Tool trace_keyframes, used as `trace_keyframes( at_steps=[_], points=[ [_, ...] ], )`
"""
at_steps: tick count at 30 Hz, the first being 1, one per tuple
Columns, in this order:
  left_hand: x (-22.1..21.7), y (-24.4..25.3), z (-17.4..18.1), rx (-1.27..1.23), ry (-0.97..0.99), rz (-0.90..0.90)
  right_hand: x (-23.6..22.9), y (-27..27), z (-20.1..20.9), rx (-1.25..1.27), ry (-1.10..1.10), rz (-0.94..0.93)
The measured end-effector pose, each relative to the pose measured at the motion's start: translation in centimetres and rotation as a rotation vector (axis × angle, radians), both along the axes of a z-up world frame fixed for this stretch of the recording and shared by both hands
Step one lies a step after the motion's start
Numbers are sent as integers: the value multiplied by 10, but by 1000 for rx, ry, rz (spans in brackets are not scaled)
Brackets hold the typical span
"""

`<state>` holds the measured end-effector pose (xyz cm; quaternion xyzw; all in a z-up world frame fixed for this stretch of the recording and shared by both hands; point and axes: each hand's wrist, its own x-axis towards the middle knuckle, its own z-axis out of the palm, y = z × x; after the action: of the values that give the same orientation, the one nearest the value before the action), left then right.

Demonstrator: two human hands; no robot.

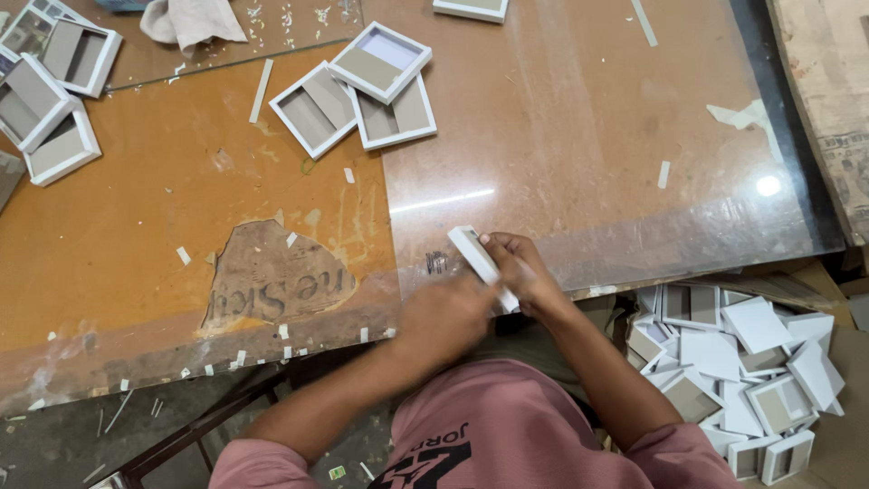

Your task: The person assembles small white picture frames by hand on a wooden worktable. They pick up frame parts, align and press them together, then place the assembled units aside. The process is repeated for multiple frames throughout the clip.

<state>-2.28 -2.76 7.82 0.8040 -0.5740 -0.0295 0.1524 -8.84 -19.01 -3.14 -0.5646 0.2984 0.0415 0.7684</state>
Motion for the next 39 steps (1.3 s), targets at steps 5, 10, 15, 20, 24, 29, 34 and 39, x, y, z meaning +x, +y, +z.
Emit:
trace_keyframes(
  at_steps=[5,10,15,20,24,29,34,39],
  points=[
    [77,12,12,14,131,429,-17,-1,5,-31,-337,86],
    [40,37,-30,-341,362,202,-18,-3,-2,23,-341,220],
    [-19,40,-31,-63,434,68,-10,26,-24,-106,-286,-24],
    [16,27,-3,-84,144,136,-11,30,-44,-166,-461,50],
    [79,22,-7,25,150,375,-17,24,-40,-317,-652,156],
    [56,24,-26,-138,740,322,-14,4,-9,-768,-879,298],
    [17,29,-33,-258,464,-1,-24,11,1,-404,-326,411],
    [17,37,-15,-128,325,-110,-17,22,-20,-975,-710,432]
  ],
)
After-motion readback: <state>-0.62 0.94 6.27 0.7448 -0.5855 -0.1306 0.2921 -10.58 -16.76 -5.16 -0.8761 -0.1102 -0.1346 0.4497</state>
